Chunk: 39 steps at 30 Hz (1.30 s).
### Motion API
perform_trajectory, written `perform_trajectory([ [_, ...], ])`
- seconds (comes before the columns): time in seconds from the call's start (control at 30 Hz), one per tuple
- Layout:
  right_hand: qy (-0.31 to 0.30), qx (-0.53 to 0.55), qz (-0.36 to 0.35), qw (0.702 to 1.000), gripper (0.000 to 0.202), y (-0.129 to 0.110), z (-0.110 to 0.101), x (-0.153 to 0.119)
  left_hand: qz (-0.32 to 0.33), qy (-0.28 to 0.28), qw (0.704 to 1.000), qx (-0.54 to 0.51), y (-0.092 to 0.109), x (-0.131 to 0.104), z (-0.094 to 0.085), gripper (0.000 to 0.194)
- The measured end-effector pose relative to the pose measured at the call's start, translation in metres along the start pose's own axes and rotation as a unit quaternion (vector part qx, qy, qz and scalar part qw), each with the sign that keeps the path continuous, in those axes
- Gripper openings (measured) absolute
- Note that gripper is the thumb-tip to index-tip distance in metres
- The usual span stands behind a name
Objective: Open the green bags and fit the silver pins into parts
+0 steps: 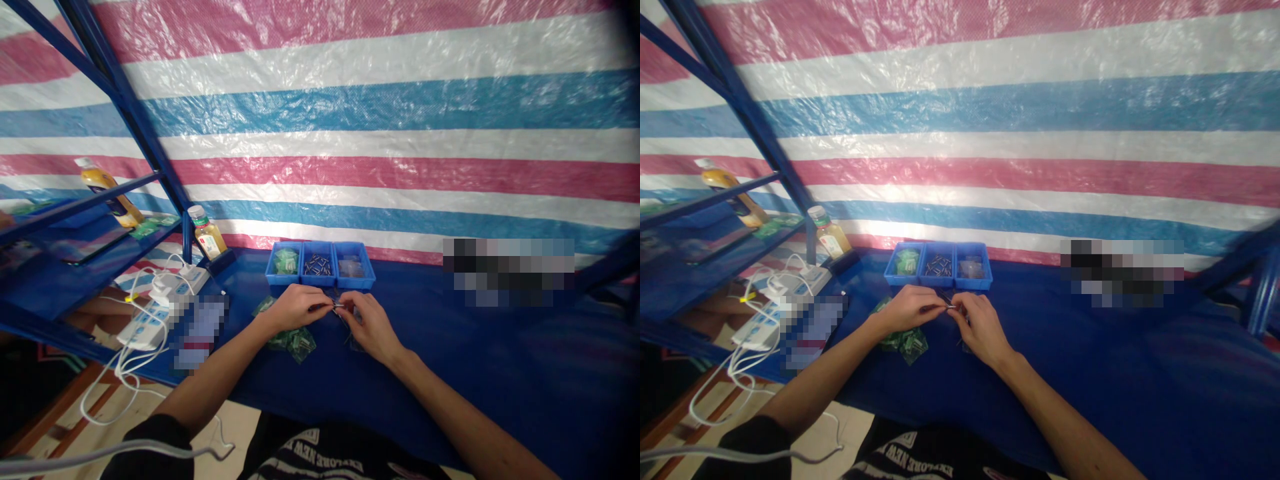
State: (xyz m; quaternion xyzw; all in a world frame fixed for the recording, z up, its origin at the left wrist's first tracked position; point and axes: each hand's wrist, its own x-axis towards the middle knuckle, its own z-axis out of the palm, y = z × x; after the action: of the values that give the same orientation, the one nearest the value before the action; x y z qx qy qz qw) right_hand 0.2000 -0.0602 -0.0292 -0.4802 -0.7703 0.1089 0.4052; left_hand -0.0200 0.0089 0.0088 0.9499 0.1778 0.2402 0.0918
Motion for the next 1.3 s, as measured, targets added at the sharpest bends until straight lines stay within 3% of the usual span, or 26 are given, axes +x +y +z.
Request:
perform_trajectory([
  [0.77,0.000,-0.003,0.003,1.000,0.013,0.0038,0.0031,-0.0006,-0.001,0.000,1.000,0.002,-0.0008,-0.0004,0.0016,0.029],
  [1.0,-0.002,-0.014,0.016,1.000,0.027,0.0030,0.0009,0.0004,-0.001,-0.002,1.000,0.003,-0.0012,-0.0008,0.0017,0.027],
  [1.13,-0.002,0.009,0.031,0.999,0.011,0.0000,-0.0007,-0.0012,-0.004,-0.002,1.000,0.005,-0.0012,-0.0010,0.0011,0.025],
  [1.3,-0.010,0.006,0.004,1.000,0.015,-0.0019,0.0005,-0.0021,-0.006,-0.005,1.000,0.002,-0.0008,-0.0012,0.0000,0.025],
])
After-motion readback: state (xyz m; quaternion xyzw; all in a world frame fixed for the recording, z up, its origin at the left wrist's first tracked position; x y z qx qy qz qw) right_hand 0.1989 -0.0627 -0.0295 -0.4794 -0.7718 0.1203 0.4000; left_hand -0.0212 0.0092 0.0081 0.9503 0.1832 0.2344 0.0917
